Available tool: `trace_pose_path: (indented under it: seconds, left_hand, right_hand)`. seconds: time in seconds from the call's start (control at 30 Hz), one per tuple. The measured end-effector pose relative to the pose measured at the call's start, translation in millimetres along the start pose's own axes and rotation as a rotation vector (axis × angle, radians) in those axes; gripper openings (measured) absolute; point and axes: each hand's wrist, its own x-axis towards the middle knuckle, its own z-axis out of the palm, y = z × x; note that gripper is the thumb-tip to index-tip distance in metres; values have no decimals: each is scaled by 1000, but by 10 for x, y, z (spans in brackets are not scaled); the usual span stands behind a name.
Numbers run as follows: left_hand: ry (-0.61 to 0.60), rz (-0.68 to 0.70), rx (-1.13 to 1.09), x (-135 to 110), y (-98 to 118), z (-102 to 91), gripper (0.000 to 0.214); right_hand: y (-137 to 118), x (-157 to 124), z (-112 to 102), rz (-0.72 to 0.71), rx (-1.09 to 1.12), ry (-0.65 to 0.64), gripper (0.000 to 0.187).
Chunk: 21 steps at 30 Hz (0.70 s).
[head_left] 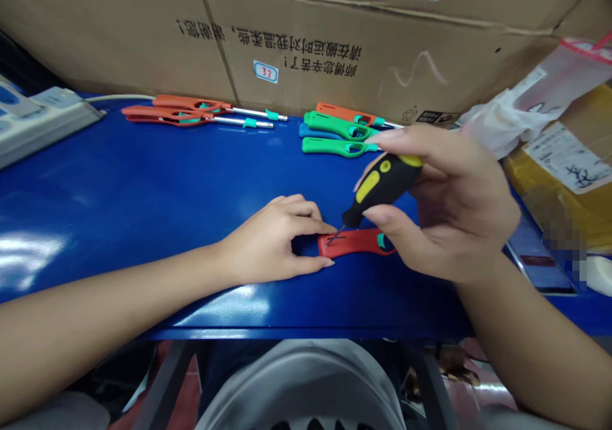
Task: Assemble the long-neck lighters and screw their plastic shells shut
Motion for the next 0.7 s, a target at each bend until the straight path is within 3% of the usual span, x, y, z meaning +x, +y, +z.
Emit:
trace_pose_path:
  seconds: [0.1, 0.27, 0.37, 0.5, 0.63, 0.7]
  left_hand:
    - [2, -2, -5, 5, 10, 3, 27]
    - [-12, -36, 4, 14, 34, 5, 27]
    - [2, -53, -19, 15, 49, 12, 23]
    - [14, -46, -37, 12, 54, 23, 20]
    - [23, -45, -31, 8, 52, 30, 24]
    - [13, -53, -38, 8, 57, 29, 25]
  right_hand:
    - [-18, 2, -4, -50, -80, 45, 63]
    - [-69, 17, 20, 86, 124, -45, 62]
    - [-86, 46, 41, -35, 67, 51, 60]
    - [-105, 38, 63, -9, -33, 78, 52]
    - [-121, -23, 97, 124, 160, -46, 65]
    - [-117, -30, 111, 125, 155, 0, 70]
